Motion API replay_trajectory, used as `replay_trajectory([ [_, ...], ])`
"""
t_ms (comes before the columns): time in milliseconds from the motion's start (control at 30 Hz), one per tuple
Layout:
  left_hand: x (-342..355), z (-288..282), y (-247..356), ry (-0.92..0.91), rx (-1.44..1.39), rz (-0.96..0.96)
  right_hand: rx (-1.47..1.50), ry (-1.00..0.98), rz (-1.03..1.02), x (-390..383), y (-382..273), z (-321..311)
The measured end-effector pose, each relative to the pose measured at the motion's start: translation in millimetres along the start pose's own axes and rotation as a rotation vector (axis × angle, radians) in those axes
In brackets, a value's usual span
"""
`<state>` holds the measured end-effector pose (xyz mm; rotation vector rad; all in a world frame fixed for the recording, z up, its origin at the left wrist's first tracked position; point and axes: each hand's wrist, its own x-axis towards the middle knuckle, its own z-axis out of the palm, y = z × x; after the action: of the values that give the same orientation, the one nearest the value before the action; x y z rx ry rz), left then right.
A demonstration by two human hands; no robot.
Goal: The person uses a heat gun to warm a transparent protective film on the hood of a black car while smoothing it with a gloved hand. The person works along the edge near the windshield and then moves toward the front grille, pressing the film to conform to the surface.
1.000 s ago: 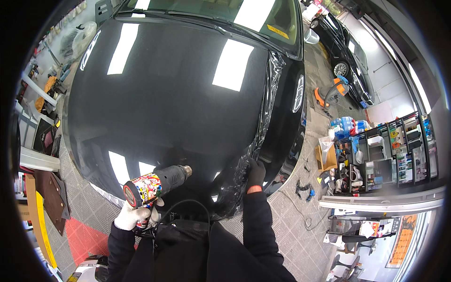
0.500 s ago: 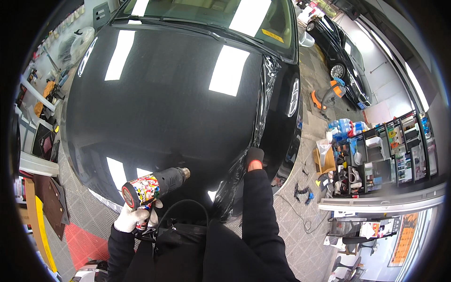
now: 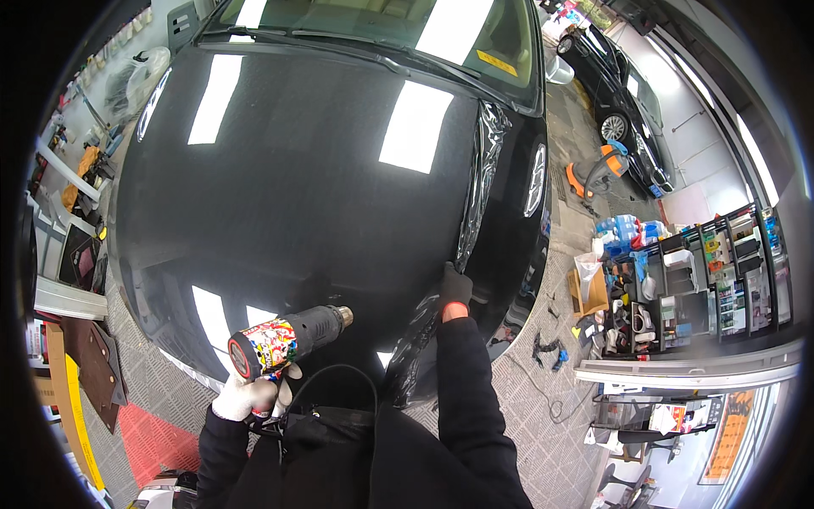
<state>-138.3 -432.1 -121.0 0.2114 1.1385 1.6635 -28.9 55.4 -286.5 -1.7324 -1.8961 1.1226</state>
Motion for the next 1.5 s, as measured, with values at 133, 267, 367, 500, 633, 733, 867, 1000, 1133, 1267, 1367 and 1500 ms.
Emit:
replay_trajectory([
  [133,2.7,1.6,3.1,0.065,-0.018,0.011,0.209,-0.048,-0.025,-7.2,0.6,-1.2],
  [267,7.0,-2.0,1.8,0.013,-0.081,0.007,0.600,-0.131,0.217,-34.3,-18.7,-10.7],
  [367,9.3,-1.8,0.0,0.035,-0.135,0.017,0.649,-0.138,0.234,-48.1,-33.3,-13.3],
  [500,11.1,0.9,-0.4,0.043,-0.135,0.011,0.637,-0.158,0.226,-50.7,-38.2,-16.1],
  [633,12.4,5.1,-1.8,0.049,-0.136,0.033,0.589,-0.143,0.268,-49.7,-37.5,-17.7],
  [733,13.1,6.2,-2.3,0.047,-0.133,0.037,0.641,-0.169,0.258,-52.7,-41.3,-18.3],
  [867,13.2,6.1,-1.1,0.032,-0.143,0.031,0.739,-0.265,0.306,-58.1,-46.6,-22.4],
  [1000,13.5,6.7,-0.3,0.042,-0.132,0.053,0.833,-0.352,0.335,-60.0,-47.0,-26.8],
  [1133,14.1,5.7,-1.4,0.038,-0.129,0.037,0.919,-0.375,0.324,-60.0,-44.9,-26.9],
  [1267,14.1,4.2,-4.1,0.026,-0.133,0.036,0.947,-0.431,0.332,-57.2,-42.0,-28.3],
  [1367,13.5,4.5,-5.9,0.010,-0.140,0.073,0.972,-0.482,0.325,-52.0,-38.9,-28.5],
  [1500,9.5,5.9,-6.3,0.023,-0.141,0.071,1.034,-0.513,0.336,-45.8,-34.5,-24.4],
])
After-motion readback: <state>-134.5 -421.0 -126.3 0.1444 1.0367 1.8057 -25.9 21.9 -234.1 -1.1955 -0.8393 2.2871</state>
